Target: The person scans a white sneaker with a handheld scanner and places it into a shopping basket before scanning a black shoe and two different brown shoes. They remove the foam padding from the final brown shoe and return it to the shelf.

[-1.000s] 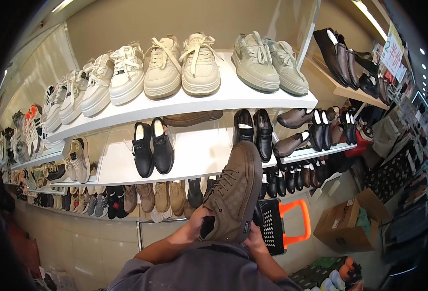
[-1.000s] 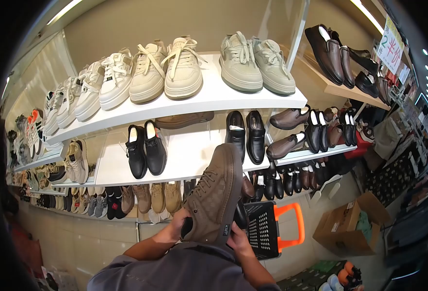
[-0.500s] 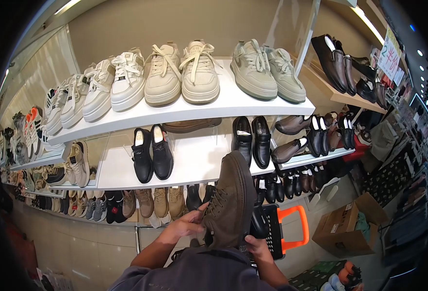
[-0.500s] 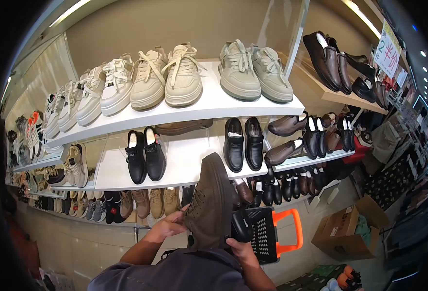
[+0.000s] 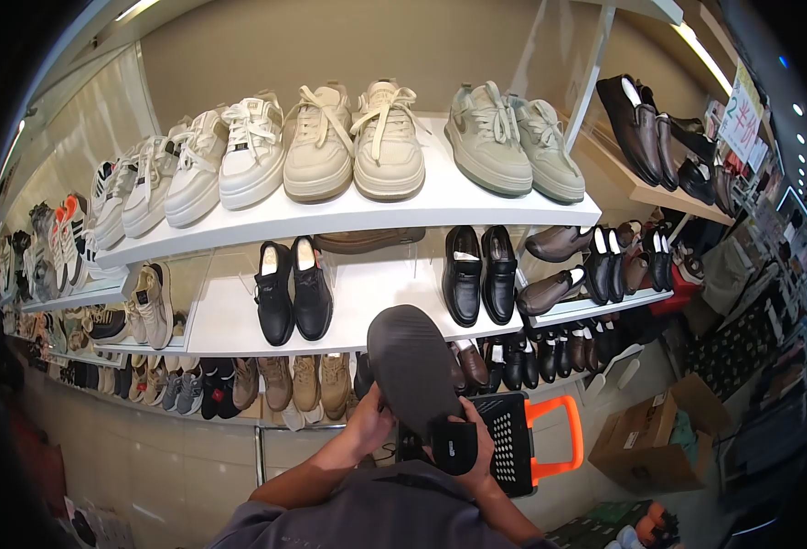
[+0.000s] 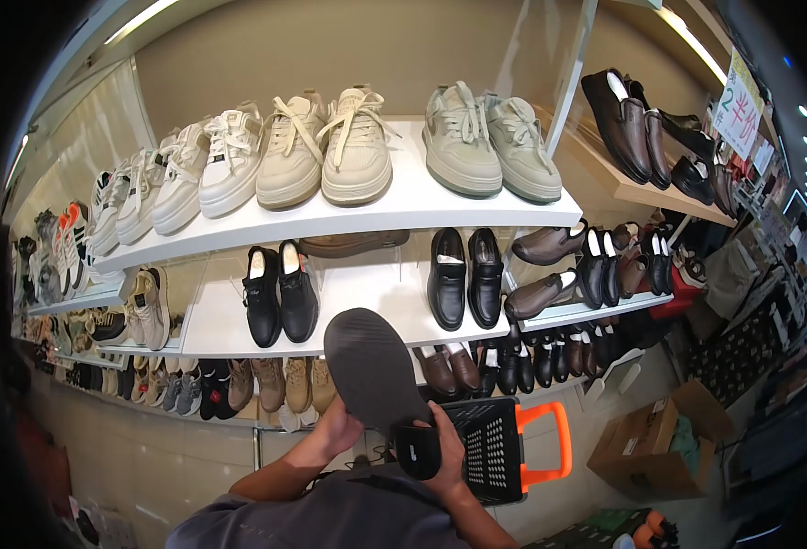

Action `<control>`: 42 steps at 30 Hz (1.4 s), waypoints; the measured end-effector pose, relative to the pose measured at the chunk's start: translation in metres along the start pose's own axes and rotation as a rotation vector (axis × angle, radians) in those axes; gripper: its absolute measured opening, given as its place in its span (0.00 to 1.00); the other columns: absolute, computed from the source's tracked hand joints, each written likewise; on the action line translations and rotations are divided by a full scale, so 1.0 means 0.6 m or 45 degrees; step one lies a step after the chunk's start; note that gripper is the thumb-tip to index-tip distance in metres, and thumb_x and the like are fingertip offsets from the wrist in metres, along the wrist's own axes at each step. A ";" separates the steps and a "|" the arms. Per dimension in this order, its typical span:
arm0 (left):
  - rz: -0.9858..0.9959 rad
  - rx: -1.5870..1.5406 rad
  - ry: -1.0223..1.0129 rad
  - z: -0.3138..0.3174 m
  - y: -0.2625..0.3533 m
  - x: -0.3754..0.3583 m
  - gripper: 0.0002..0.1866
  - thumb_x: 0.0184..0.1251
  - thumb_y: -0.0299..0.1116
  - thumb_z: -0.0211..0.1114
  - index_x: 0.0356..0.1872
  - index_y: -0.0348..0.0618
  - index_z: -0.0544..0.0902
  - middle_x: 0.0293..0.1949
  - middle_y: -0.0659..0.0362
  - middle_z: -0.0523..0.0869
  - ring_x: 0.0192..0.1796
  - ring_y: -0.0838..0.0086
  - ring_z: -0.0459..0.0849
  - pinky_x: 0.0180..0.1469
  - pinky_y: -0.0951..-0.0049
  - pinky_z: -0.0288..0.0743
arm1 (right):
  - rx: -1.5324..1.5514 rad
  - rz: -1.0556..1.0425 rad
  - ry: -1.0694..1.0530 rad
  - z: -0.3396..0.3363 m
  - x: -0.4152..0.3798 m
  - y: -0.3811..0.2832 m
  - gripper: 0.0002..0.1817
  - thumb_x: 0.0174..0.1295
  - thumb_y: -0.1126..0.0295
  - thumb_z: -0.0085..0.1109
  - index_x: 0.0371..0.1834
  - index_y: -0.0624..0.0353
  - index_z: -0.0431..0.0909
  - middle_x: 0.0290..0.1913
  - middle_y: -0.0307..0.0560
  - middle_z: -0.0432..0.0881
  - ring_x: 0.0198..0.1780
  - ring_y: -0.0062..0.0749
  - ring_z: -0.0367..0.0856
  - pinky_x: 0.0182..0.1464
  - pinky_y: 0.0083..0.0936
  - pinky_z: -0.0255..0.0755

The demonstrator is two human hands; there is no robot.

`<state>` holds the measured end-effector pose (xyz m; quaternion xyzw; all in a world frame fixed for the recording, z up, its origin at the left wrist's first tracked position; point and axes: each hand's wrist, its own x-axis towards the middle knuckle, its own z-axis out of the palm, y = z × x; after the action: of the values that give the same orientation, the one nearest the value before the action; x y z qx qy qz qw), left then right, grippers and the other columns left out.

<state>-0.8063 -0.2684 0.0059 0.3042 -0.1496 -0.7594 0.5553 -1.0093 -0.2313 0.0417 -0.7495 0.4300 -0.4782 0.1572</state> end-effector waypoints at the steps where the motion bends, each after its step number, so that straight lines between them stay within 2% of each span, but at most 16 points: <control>1: -0.004 -0.002 0.005 0.000 -0.004 0.000 0.21 0.75 0.42 0.51 0.62 0.42 0.71 0.57 0.56 0.78 0.60 0.68 0.76 0.63 0.67 0.68 | -0.113 -0.175 0.059 0.004 0.002 0.001 0.33 0.37 0.67 0.78 0.51 0.64 0.77 0.54 0.62 0.77 0.48 0.47 0.83 0.51 0.32 0.77; 2: 0.058 0.009 -0.082 0.020 0.008 -0.007 0.21 0.75 0.41 0.51 0.62 0.41 0.71 0.57 0.56 0.79 0.59 0.68 0.77 0.61 0.67 0.70 | -0.090 -0.183 0.047 0.003 0.005 -0.008 0.26 0.39 0.69 0.77 0.43 0.68 0.80 0.57 0.66 0.75 0.50 0.50 0.82 0.51 0.31 0.77; 5: 0.071 -0.054 -0.141 0.028 0.023 0.006 0.20 0.75 0.39 0.51 0.62 0.41 0.71 0.57 0.55 0.78 0.58 0.68 0.78 0.60 0.66 0.73 | 0.010 -0.177 -0.010 0.007 0.008 -0.004 0.23 0.42 0.72 0.75 0.42 0.71 0.80 0.54 0.64 0.77 0.47 0.48 0.84 0.49 0.30 0.78; 7: 0.016 -0.137 -0.090 0.012 0.021 0.013 0.20 0.74 0.37 0.52 0.63 0.40 0.70 0.57 0.55 0.78 0.58 0.68 0.78 0.60 0.65 0.74 | 0.169 -0.059 -0.098 0.006 -0.002 -0.005 0.30 0.46 0.75 0.72 0.55 0.72 0.74 0.48 0.55 0.81 0.40 0.32 0.84 0.45 0.24 0.78; 10: 0.096 -0.090 -0.128 0.002 0.026 0.026 0.19 0.74 0.36 0.52 0.62 0.40 0.70 0.57 0.55 0.78 0.58 0.68 0.78 0.60 0.64 0.74 | 0.233 -0.003 -0.182 0.002 0.002 -0.008 0.33 0.48 0.76 0.70 0.60 0.71 0.69 0.45 0.53 0.82 0.40 0.29 0.83 0.45 0.24 0.77; 13: 0.312 0.300 -0.172 0.017 0.036 0.012 0.22 0.72 0.41 0.54 0.61 0.38 0.71 0.55 0.54 0.79 0.53 0.70 0.81 0.54 0.67 0.79 | 0.140 -0.066 -0.085 -0.005 0.005 -0.013 0.27 0.47 0.75 0.70 0.53 0.70 0.75 0.40 0.52 0.83 0.39 0.34 0.83 0.45 0.26 0.77; 15: 0.384 0.090 -0.290 0.033 0.051 -0.007 0.17 0.72 0.39 0.55 0.52 0.37 0.77 0.48 0.54 0.83 0.46 0.72 0.84 0.49 0.71 0.81 | 0.212 -0.154 -0.211 -0.019 -0.002 -0.005 0.20 0.45 0.74 0.68 0.42 0.72 0.78 0.46 0.61 0.80 0.43 0.52 0.82 0.47 0.37 0.76; 18: 0.256 0.150 0.065 -0.015 0.086 0.030 0.12 0.70 0.36 0.58 0.41 0.36 0.79 0.38 0.56 0.85 0.38 0.74 0.84 0.45 0.74 0.80 | 0.406 -0.187 -0.276 -0.040 -0.001 -0.016 0.16 0.44 0.73 0.66 0.36 0.71 0.77 0.36 0.56 0.81 0.36 0.49 0.82 0.40 0.34 0.77; 19: 0.495 0.337 0.031 0.043 0.109 0.003 0.11 0.68 0.35 0.59 0.35 0.36 0.79 0.32 0.58 0.85 0.33 0.77 0.83 0.41 0.75 0.78 | 0.532 -0.216 -0.315 -0.045 0.003 -0.022 0.15 0.44 0.73 0.65 0.34 0.70 0.77 0.34 0.55 0.81 0.34 0.49 0.82 0.38 0.33 0.77; 21: 0.597 0.377 -0.044 0.018 0.106 0.015 0.12 0.67 0.35 0.60 0.36 0.34 0.80 0.35 0.58 0.85 0.34 0.80 0.82 0.41 0.77 0.77 | 0.546 -0.279 -0.312 -0.055 0.009 -0.028 0.12 0.45 0.72 0.63 0.30 0.69 0.76 0.31 0.54 0.80 0.31 0.46 0.81 0.34 0.31 0.77; 24: 0.806 0.645 0.007 0.010 0.108 0.019 0.11 0.66 0.33 0.60 0.37 0.32 0.82 0.34 0.60 0.84 0.37 0.82 0.78 0.44 0.79 0.72 | 0.675 -0.294 -0.402 -0.071 0.008 -0.024 0.14 0.44 0.69 0.62 0.29 0.70 0.76 0.27 0.54 0.78 0.26 0.45 0.79 0.29 0.33 0.75; 31: 0.888 0.735 0.028 0.019 0.125 0.017 0.12 0.65 0.33 0.60 0.27 0.34 0.81 0.29 0.61 0.82 0.38 0.78 0.76 0.59 0.70 0.65 | 0.522 -0.125 -0.437 -0.079 -0.021 -0.002 0.12 0.43 0.69 0.63 0.28 0.66 0.78 0.22 0.50 0.76 0.21 0.44 0.77 0.24 0.31 0.69; 36: 1.162 0.967 -0.115 0.032 0.138 0.020 0.14 0.65 0.34 0.60 0.22 0.37 0.77 0.25 0.63 0.79 0.32 0.79 0.72 0.60 0.63 0.65 | 0.490 0.017 -0.569 -0.083 -0.044 0.030 0.15 0.44 0.66 0.65 0.31 0.65 0.80 0.27 0.51 0.81 0.27 0.45 0.82 0.28 0.30 0.74; 39: 1.338 1.050 -0.036 0.052 0.143 0.018 0.16 0.66 0.35 0.59 0.20 0.37 0.74 0.23 0.63 0.78 0.31 0.78 0.72 0.60 0.59 0.66 | 0.321 -0.116 -0.399 -0.085 -0.052 0.040 0.16 0.48 0.68 0.69 0.40 0.63 0.82 0.37 0.50 0.84 0.37 0.39 0.85 0.42 0.28 0.76; 40: 1.435 1.148 0.016 0.058 0.145 0.017 0.16 0.67 0.34 0.59 0.20 0.37 0.74 0.23 0.63 0.78 0.30 0.78 0.72 0.60 0.59 0.66 | 0.614 0.181 -0.323 -0.084 -0.057 0.032 0.20 0.50 0.70 0.70 0.46 0.64 0.80 0.41 0.49 0.84 0.45 0.36 0.83 0.51 0.28 0.73; 42: 1.603 1.316 0.094 0.062 0.143 0.015 0.15 0.65 0.34 0.61 0.21 0.37 0.73 0.23 0.59 0.78 0.29 0.74 0.75 0.58 0.59 0.68 | 0.845 0.381 -0.192 -0.081 -0.056 0.047 0.23 0.51 0.72 0.69 0.51 0.66 0.77 0.47 0.49 0.82 0.51 0.34 0.80 0.55 0.30 0.71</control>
<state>-0.7670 -0.3097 0.0803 0.4057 -0.6058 -0.1296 0.6720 -1.0702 -0.2125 0.0279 -0.6195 0.3436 -0.5068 0.4912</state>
